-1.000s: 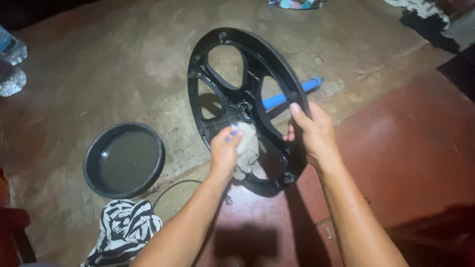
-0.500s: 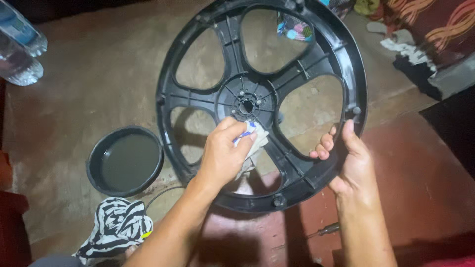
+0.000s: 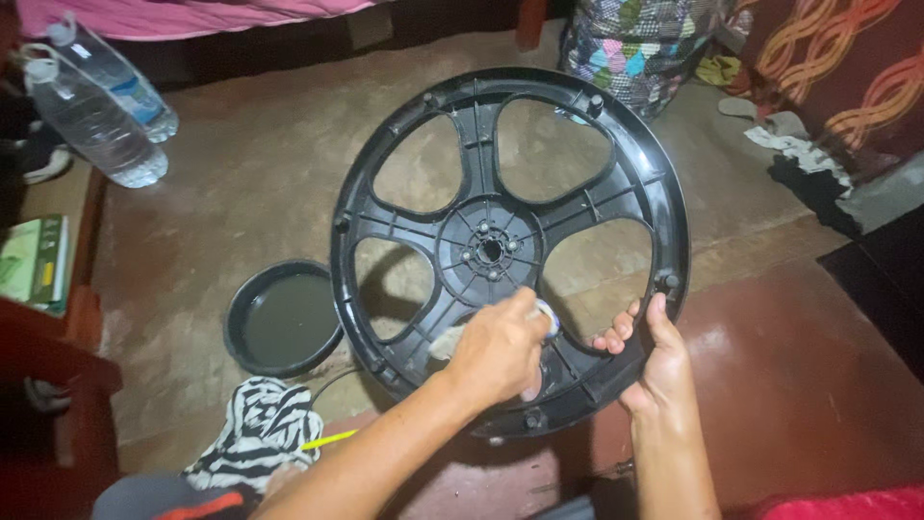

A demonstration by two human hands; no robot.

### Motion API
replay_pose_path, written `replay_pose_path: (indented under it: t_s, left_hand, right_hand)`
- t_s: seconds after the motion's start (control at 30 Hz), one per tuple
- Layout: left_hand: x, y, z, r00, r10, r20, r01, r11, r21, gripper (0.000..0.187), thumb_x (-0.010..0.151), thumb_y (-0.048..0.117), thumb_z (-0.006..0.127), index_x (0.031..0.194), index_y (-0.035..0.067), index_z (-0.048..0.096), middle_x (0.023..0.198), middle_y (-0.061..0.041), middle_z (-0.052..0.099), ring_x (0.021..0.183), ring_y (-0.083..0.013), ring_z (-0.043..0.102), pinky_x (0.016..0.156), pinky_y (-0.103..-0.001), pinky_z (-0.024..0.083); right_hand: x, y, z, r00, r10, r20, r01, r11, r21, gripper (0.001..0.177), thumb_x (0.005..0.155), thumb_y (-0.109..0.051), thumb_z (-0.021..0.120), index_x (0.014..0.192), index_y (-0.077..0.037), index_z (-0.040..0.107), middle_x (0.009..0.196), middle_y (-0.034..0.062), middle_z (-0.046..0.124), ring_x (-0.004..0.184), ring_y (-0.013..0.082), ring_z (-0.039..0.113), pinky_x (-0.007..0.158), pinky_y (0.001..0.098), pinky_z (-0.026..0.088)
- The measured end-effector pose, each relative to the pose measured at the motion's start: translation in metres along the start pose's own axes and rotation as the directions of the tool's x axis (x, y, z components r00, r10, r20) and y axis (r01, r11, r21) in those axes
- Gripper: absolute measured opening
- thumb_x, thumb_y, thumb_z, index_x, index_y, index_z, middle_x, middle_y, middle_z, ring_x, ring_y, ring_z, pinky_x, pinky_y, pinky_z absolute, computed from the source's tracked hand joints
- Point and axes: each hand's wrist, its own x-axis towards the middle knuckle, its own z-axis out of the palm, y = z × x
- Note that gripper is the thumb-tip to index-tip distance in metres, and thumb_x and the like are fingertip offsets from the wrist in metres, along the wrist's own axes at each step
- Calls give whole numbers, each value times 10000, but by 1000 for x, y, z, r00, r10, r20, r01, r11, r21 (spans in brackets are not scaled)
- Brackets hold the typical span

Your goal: The person scrubs a black plastic fan cover with a yellow toothbrush, then wipes it with a cloth dipped in a basin of water. The person repeatedly scrubs and wipes the cover, rotating it to clean different sections.

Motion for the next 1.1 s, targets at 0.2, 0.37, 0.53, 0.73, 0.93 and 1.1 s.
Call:
replay_pose_path:
  t_s: [0.2,0.37,0.53,0.73,0.93,1.1]
  left_hand:
    - [8,-17,1,999,-12,-49,14,999,43,193,807,49,618,919,124,756,918,-174,610,850,-392,662,703,-530,520]
    - [-2,-6,13,998,-59,-17,58,998,-32,195,846,43,607,957,125,746,976,-149,624,864,-383,664,753,-508,527]
    - [-17,-5,-6,979,198,44,-195,979,-62,253,758,67,639,980,120,748,997,-144,624,834,-390,649,747,-503,512]
    - [-12,1,-14,970,244,12,-241,963,-118,121,856,87,677,959,122,732,955,-110,620,846,-333,654,733,-450,504]
    - [-24,0,-13,941,337,35,-333,939,-84,167,815,75,679,973,117,713,927,-104,601,872,-311,661,739,-454,484]
    - [-25,6,-4,974,224,42,-224,975,-7,200,814,63,654,994,114,725,948,-128,606,828,-342,664,717,-486,504]
  right_hand:
    - [12,8,4,1000,23,-15,-23,1000,-16,337,1031,-445,596,928,-127,554,680,27,515,590,192,517,687,413,518]
    - [16,13,5,998,-7,-62,7,1000,-11,336,1037,-431,609,936,-117,545,705,35,530,607,197,530,697,409,524]
    - [4,18,5,994,-16,-111,9,998,-58,315,1015,-404,610,977,-100,536,697,48,532,587,203,527,675,419,529]
    - [2,29,23,995,12,-102,-18,998,-55,289,1007,-368,616,973,-94,529,702,56,543,586,205,536,667,414,528]
    - [2,29,34,998,-5,-55,0,997,-83,263,1012,-336,617,948,-94,535,704,54,549,589,202,546,669,418,538]
    - [10,26,44,999,11,-43,-17,992,-123,282,1019,-337,620,933,-81,538,681,57,542,576,203,549,640,415,536]
